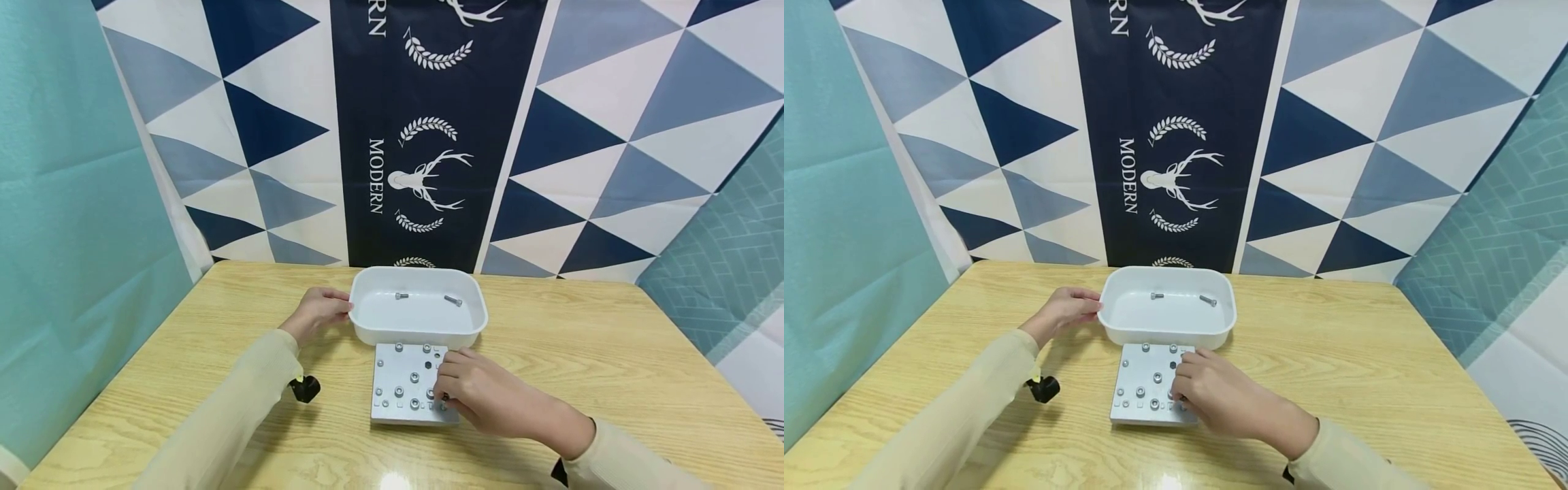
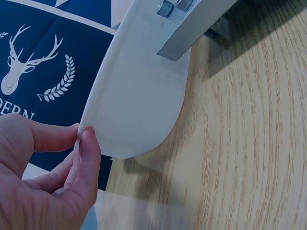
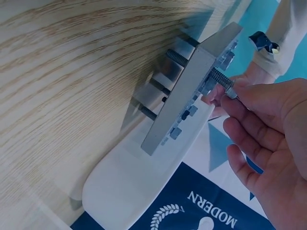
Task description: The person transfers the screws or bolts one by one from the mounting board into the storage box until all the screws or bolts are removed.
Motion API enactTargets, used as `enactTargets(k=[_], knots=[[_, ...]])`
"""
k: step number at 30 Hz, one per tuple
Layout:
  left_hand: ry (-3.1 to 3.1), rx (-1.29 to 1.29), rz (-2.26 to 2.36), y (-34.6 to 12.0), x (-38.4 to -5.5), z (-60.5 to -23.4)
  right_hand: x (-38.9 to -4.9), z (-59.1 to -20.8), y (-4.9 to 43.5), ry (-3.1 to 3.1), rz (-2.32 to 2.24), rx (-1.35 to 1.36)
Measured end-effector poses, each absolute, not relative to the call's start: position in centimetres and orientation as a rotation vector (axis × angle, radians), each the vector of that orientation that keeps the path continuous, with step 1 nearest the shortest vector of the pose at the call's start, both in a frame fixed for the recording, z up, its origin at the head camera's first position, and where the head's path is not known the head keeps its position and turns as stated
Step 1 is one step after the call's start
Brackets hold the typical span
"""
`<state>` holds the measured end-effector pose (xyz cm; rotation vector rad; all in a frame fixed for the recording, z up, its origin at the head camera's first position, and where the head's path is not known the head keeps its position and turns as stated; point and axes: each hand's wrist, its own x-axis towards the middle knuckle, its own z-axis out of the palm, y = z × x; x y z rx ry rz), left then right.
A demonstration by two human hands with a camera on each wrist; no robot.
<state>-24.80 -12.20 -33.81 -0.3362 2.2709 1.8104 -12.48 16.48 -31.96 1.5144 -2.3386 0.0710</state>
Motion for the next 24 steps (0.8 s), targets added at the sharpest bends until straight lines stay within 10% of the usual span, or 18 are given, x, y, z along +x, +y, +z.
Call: enactTargets(k=[24], knots=[[2.289,-0.327,1.811,-12.0,-24.6,-33.7,-12.6,-30.5,16.8,-2.352,0.054,1.502]])
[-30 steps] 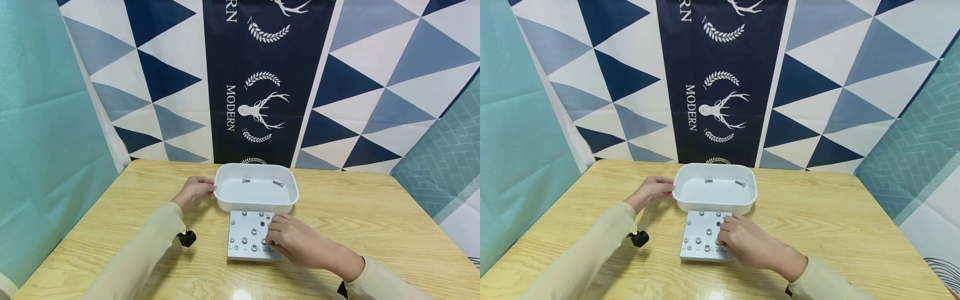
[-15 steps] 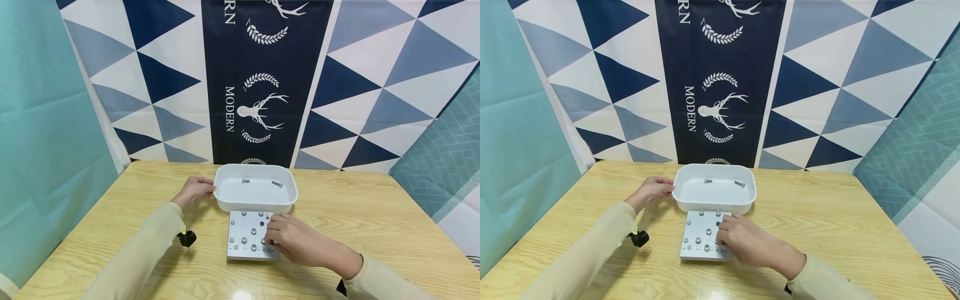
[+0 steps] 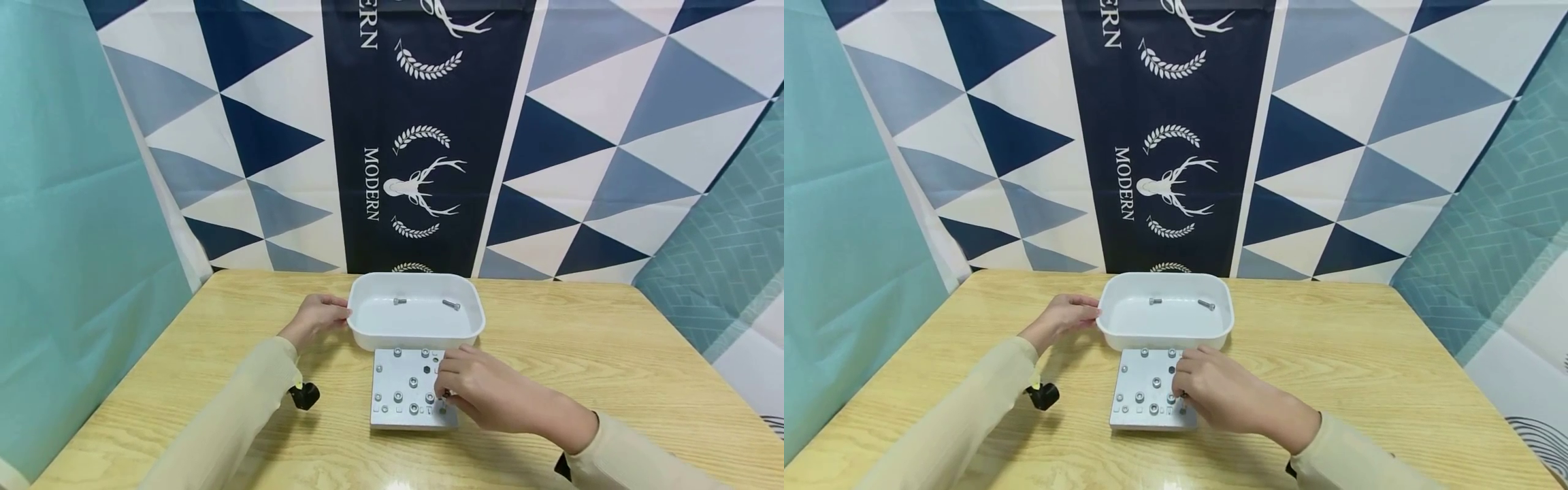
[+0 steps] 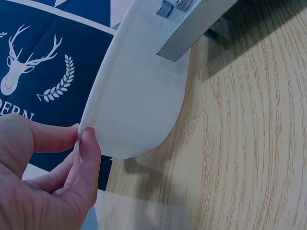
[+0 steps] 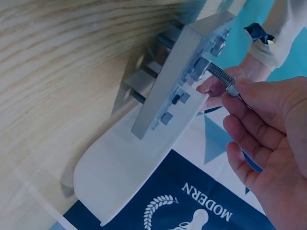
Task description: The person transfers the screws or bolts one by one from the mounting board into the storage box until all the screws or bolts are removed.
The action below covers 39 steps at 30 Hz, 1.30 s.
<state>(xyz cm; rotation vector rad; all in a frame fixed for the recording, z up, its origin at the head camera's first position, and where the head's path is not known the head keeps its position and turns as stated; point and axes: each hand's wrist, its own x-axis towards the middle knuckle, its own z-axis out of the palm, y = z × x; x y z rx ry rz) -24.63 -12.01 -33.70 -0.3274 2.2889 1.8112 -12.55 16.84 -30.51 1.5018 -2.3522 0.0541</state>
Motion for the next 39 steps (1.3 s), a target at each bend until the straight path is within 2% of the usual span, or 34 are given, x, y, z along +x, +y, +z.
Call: enactTargets(k=[19,39], knots=[[2.305,-0.318,1.790,-12.0,-24.7,-33.8,-13.9,-28.9,16.6,-2.404,0.065,1.488],[2.301,-0.307,1.803,-12.1,-24.6,-33.7,-16.9,-27.7,16.4,-2.514,0.086,1.460]])
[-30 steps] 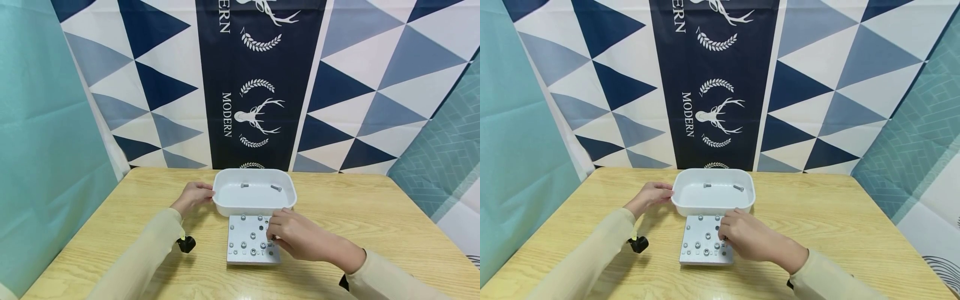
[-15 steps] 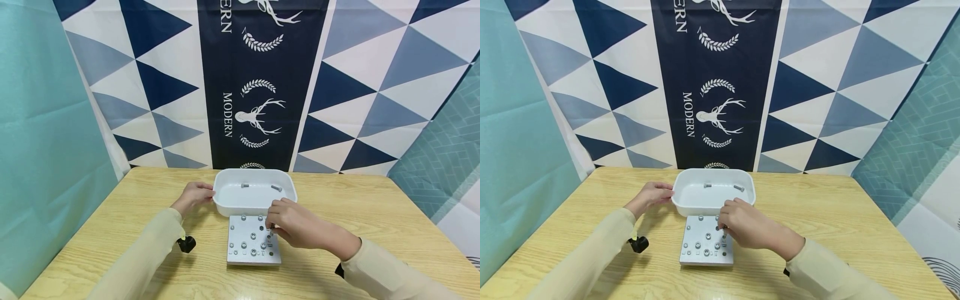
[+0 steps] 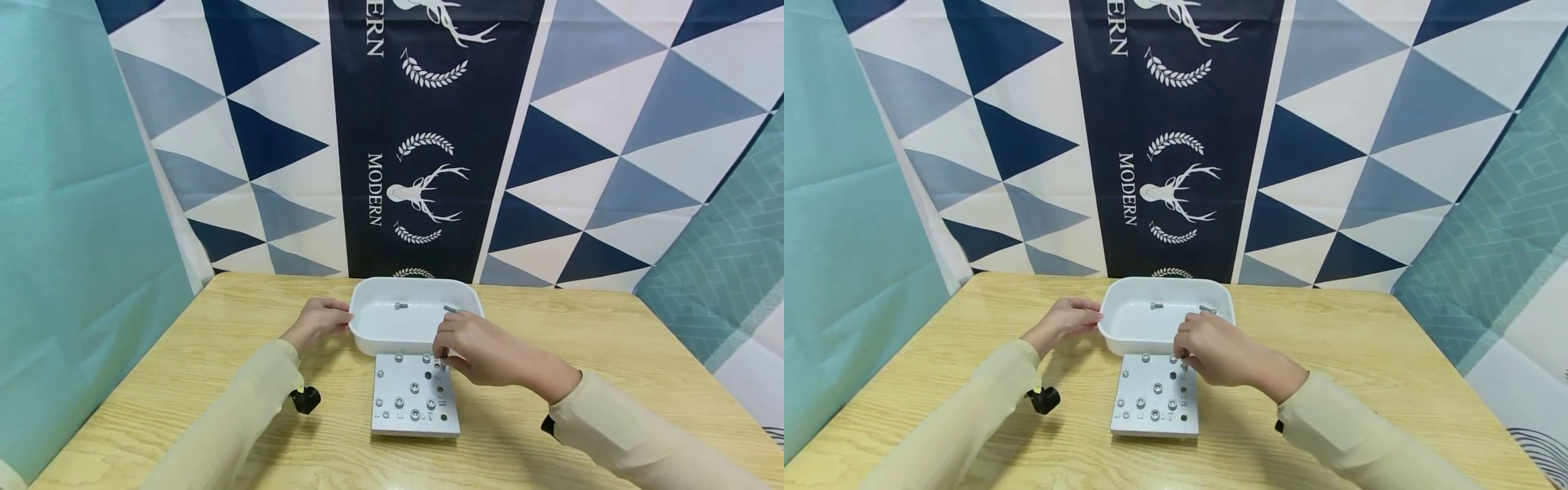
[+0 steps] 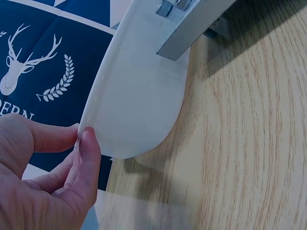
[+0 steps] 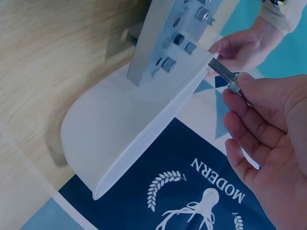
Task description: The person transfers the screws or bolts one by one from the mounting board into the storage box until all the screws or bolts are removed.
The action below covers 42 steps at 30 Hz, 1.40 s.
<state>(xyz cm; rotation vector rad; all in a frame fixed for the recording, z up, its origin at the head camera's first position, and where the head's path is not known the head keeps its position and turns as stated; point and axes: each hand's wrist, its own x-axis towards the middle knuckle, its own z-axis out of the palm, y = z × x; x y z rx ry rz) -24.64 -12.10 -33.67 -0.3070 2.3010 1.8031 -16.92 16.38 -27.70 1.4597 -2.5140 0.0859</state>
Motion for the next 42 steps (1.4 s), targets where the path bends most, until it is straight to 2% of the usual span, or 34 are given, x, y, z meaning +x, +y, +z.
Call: enactTargets(k=[24,42], knots=[[2.299,-0.333,1.786,-12.5,-24.8,-33.9,-22.5,-26.7,15.8,-2.627,0.143,1.420],[2.296,-0.318,1.818,-12.3,-24.8,-33.9,-25.8,-26.0,15.0,-2.863,0.084,1.291]])
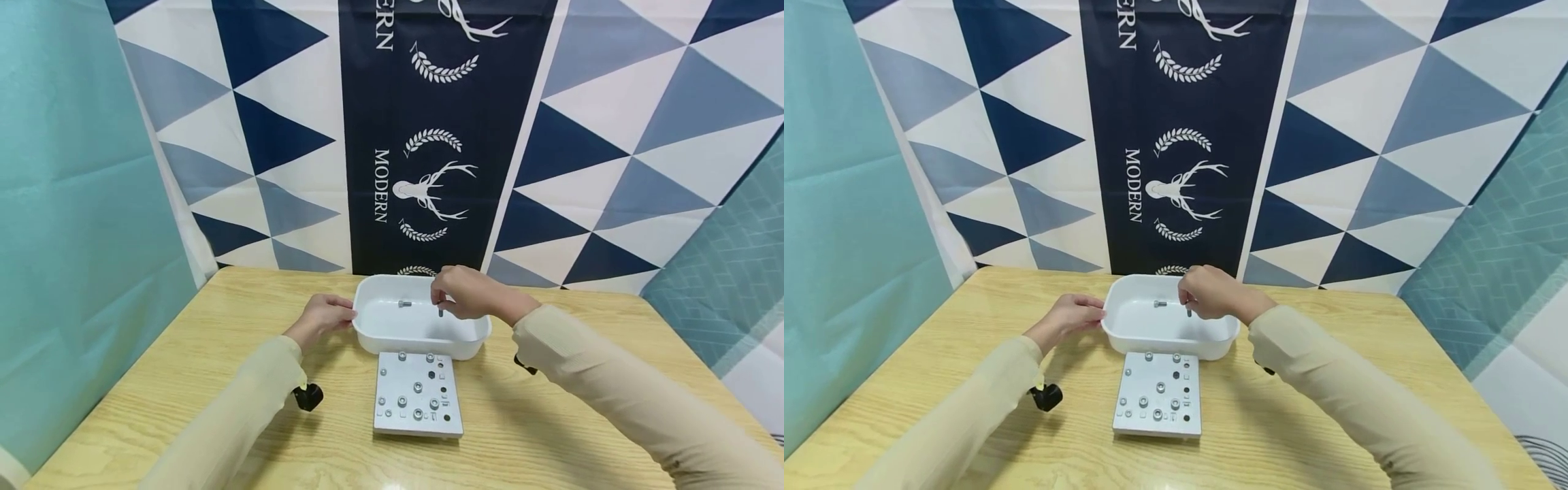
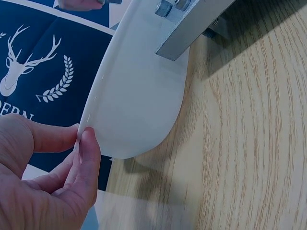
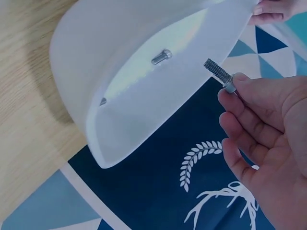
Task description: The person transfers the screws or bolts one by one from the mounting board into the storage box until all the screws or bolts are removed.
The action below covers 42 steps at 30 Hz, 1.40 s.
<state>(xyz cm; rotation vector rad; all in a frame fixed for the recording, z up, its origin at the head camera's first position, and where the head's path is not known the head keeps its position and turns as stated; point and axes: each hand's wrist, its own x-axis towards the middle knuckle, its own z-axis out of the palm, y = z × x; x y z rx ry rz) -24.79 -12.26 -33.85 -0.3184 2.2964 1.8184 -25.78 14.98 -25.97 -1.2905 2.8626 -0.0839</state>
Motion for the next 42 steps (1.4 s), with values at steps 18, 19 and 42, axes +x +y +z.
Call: enactTargets(k=[18,19,42], knots=[[2.283,-0.308,1.823,-11.9,-25.1,-34.7,-28.8,-27.8,12.9,2.839,-0.091,-1.193],[2.279,-0.313,1.823,-11.9,-25.2,-34.6,-29.0,-27.9,12.8,2.839,-0.092,-1.183],[2.279,-0.339,1.833,-12.7,-25.6,-34.2,-31.5,-28.3,11.2,2.814,-0.048,-1.048]])
